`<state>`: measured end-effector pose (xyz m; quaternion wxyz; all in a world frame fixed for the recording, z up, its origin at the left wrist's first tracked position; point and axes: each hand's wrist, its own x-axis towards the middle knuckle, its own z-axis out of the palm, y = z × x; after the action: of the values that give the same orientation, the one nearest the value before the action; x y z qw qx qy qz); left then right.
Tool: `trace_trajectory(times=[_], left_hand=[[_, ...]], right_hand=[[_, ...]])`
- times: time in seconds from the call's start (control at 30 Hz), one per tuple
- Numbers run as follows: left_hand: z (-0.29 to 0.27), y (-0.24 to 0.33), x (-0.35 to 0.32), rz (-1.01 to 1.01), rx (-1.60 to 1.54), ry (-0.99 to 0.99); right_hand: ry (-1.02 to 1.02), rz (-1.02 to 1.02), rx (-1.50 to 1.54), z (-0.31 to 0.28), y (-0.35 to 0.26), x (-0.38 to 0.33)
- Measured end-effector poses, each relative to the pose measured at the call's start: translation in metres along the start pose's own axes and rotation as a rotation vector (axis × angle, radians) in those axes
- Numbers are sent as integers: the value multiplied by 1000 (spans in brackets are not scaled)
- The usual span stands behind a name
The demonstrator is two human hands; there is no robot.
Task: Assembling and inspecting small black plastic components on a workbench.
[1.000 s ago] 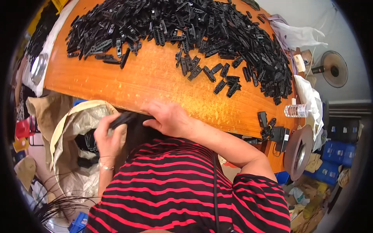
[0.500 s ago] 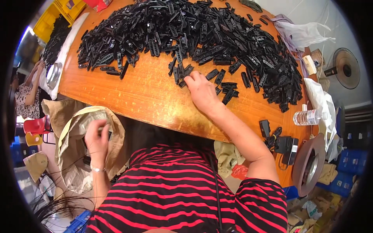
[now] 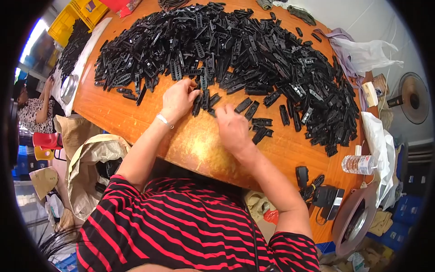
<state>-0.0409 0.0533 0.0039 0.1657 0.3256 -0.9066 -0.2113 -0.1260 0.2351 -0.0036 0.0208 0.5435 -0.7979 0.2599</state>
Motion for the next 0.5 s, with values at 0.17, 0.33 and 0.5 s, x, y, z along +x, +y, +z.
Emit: trace_trajectory(times=[0.17, 0.33, 0.5], left_hand=[[-2, -8, 6, -102, -117, -136], [-5, -8, 6, -102, -88, -148], [-16, -15, 4, -28, 77, -95]], right_hand=[[-161, -161, 114, 12, -20, -15], [-125, -262, 193, 30, -40, -4], [-121, -112, 87, 31, -25, 23]])
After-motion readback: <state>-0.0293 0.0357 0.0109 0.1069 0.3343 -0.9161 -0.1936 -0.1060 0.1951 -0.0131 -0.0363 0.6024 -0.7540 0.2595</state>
